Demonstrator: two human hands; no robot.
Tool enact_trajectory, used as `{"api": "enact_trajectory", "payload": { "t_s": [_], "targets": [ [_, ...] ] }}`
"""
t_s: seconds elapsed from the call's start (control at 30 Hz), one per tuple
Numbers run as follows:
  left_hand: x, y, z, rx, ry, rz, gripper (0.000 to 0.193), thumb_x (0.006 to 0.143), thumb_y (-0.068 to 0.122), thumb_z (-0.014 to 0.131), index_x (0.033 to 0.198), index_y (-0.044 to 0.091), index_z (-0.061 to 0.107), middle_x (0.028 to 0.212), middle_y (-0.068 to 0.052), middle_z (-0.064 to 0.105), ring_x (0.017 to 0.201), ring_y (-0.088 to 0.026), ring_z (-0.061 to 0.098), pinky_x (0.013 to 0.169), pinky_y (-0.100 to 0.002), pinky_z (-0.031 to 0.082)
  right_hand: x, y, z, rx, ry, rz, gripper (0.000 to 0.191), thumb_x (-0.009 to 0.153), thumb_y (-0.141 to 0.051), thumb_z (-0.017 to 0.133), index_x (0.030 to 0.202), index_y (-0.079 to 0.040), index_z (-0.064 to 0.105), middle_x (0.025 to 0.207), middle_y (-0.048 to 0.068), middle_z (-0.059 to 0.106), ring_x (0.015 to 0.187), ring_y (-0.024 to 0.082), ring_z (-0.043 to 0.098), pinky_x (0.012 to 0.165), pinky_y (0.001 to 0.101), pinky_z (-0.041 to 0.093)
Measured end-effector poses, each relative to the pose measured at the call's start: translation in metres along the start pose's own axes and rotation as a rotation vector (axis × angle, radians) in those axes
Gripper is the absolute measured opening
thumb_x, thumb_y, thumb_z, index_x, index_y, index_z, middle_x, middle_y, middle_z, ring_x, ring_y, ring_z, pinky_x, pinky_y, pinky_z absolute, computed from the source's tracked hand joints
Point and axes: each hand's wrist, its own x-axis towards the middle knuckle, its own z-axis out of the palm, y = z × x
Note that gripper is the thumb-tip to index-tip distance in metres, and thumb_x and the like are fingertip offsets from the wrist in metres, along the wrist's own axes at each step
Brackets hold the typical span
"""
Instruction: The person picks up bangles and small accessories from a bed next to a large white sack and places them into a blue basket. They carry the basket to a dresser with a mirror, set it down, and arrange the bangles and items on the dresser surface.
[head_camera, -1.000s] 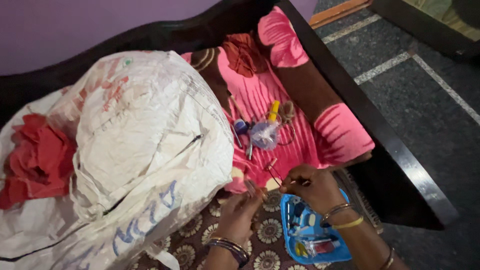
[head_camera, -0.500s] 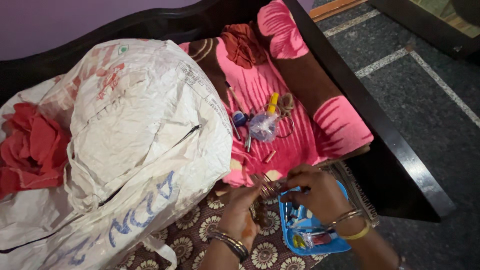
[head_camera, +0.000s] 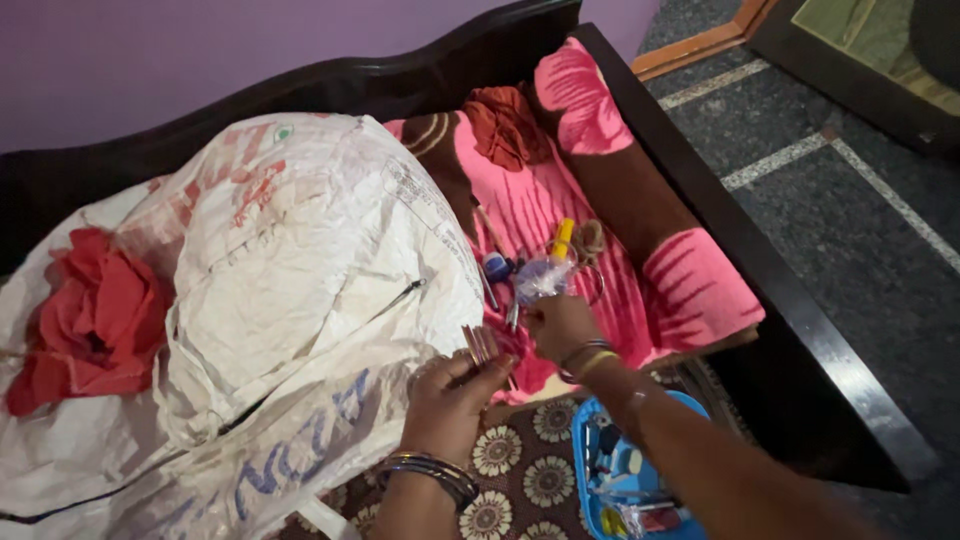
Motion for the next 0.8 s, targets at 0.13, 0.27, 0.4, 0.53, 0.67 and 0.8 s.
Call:
{"api": "enact_trajectory", "payload": {
  "t_s": [0.13, 0.27, 0.4, 0.53, 0.67, 0.8],
  "targets": [
    [0.005, 0.010, -0.007, -0.162, -0.043, -0.018, 0.017, 0.084, 0.015, 0.082, 0.084, -0.003, 0.081, 0.064, 0.004, 0.051, 0.055, -0.006, 0.049, 0.047, -0.027, 0.048, 0.029, -0.012, 0.040, -0.244, 0.101, 0.155, 0.049, 0.091, -0.050, 0.071, 0.099, -0.002, 0.077, 0.097, 0.022, 0.075, 0.092, 0.039, 0.071, 0.081, 0.0470, 0.059],
    [0.008, 0.015, -0.009, -0.063, 0.024, -0.015, 0.017, 0.082, 0.016, 0.082, 0.084, -0.001, 0.082, 0.065, 0.005, 0.054, 0.057, -0.005, 0.050, 0.048, -0.027, 0.045, 0.046, -0.005, 0.050, -0.138, 0.024, 0.330, 0.042, 0.086, -0.043, 0.074, 0.101, -0.004, 0.076, 0.097, 0.023, 0.074, 0.092, 0.038, 0.073, 0.082, 0.0461, 0.059],
    [0.009, 0.017, -0.011, 0.024, 0.064, -0.097, 0.024, 0.082, 0.022, 0.084, 0.083, -0.001, 0.080, 0.062, 0.004, 0.055, 0.053, -0.007, 0.049, 0.048, -0.027, 0.041, 0.019, 0.023, 0.027, -0.183, -0.228, 0.128, 0.027, 0.092, -0.033, 0.060, 0.107, -0.020, 0.078, 0.087, 0.012, 0.071, 0.074, 0.023, 0.072, 0.069, 0.0370, 0.061],
    [0.012, 0.018, -0.011, 0.052, 0.055, -0.056, 0.025, 0.081, 0.027, 0.085, 0.084, 0.003, 0.083, 0.058, 0.004, 0.053, 0.050, -0.007, 0.046, 0.047, -0.025, 0.037, -0.024, 0.031, -0.002, 0.513, -0.405, 0.517, 0.045, 0.084, -0.040, 0.087, 0.093, 0.003, 0.081, 0.068, 0.009, 0.063, 0.055, 0.018, 0.052, 0.052, 0.0351, 0.045],
    [0.016, 0.019, -0.003, 0.028, 0.064, -0.073, 0.026, 0.081, 0.026, 0.085, 0.083, 0.000, 0.082, 0.059, 0.001, 0.058, 0.049, -0.009, 0.050, 0.047, -0.026, 0.040, -0.057, 0.042, -0.040, 0.584, -0.482, 0.380, 0.035, 0.080, -0.032, 0.085, 0.093, 0.001, 0.081, 0.072, 0.009, 0.074, 0.063, 0.017, 0.069, 0.059, 0.0326, 0.059],
    [0.017, 0.018, 0.014, 0.079, 0.093, -0.025, 0.023, 0.081, 0.024, 0.084, 0.085, 0.001, 0.084, 0.063, 0.003, 0.059, 0.052, -0.008, 0.054, 0.048, -0.026, 0.046, -0.070, 0.067, -0.065, 0.625, -0.504, 0.311, 0.024, 0.082, -0.020, 0.082, 0.094, 0.000, 0.080, 0.080, 0.007, 0.081, 0.071, 0.018, 0.077, 0.064, 0.0317, 0.063]
  ]
}}
